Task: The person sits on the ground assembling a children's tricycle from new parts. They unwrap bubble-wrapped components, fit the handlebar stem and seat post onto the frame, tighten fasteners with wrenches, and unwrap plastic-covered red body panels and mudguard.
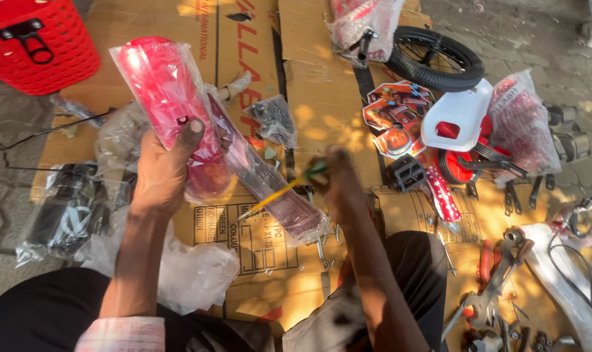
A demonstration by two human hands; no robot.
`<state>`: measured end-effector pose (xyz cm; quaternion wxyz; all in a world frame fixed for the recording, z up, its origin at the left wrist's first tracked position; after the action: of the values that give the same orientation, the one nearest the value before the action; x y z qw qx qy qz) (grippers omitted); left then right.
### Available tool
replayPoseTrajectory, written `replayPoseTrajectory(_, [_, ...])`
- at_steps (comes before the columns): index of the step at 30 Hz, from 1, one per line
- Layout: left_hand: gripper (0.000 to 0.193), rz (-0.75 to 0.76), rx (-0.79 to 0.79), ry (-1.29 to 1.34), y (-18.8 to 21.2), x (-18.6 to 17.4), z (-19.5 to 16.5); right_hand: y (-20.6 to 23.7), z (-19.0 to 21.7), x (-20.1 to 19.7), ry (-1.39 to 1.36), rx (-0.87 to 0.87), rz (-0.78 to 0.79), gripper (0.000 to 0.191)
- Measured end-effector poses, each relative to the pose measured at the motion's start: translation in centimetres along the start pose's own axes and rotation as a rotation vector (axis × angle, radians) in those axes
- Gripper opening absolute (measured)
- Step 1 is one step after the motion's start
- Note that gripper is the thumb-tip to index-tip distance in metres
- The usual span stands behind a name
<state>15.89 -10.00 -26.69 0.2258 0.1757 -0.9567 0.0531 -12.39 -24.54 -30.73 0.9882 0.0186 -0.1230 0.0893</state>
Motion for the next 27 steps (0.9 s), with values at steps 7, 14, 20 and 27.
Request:
replayPoseTrajectory(7, [0.010, -0.087, 0.037, -0.350, -0.1, 2.2, -2.0, 2.5, -2.4, -4.5, 1.493, -0.430, 0.083, 0.031])
replayPoseTrajectory(14, [0.011, 0.071, 0.040, -0.166, -0.4, 2.8, -1.4, 0.7, -2.8, -4.8, 1.636, -0.277, 0.054, 0.049])
replayPoseTrajectory(20, [0.018, 0.010, 0.050, -0.326, -0.8, 2.5, -2.0, -0.8, -3.6, -9.4, 0.678, 0.383, -0.227, 0.032])
replayPoseTrajectory(27, [0.019, -0.024, -0.030, -0.338, -1.0, 2.7, -1.6, 2.1, -1.8, -5.4, -0.582, 0.487, 0.064, 0.026])
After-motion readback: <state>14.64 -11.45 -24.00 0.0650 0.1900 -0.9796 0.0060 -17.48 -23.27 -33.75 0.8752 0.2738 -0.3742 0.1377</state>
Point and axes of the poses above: each hand's wrist, its own y-axis away from the middle knuckle, its own x-axis out of the palm, z = x × y, the point moved 5 cm from there along -y, towards the middle knuckle, and after that the axes turned 12 degrees about -x, right-handed, at the moved point
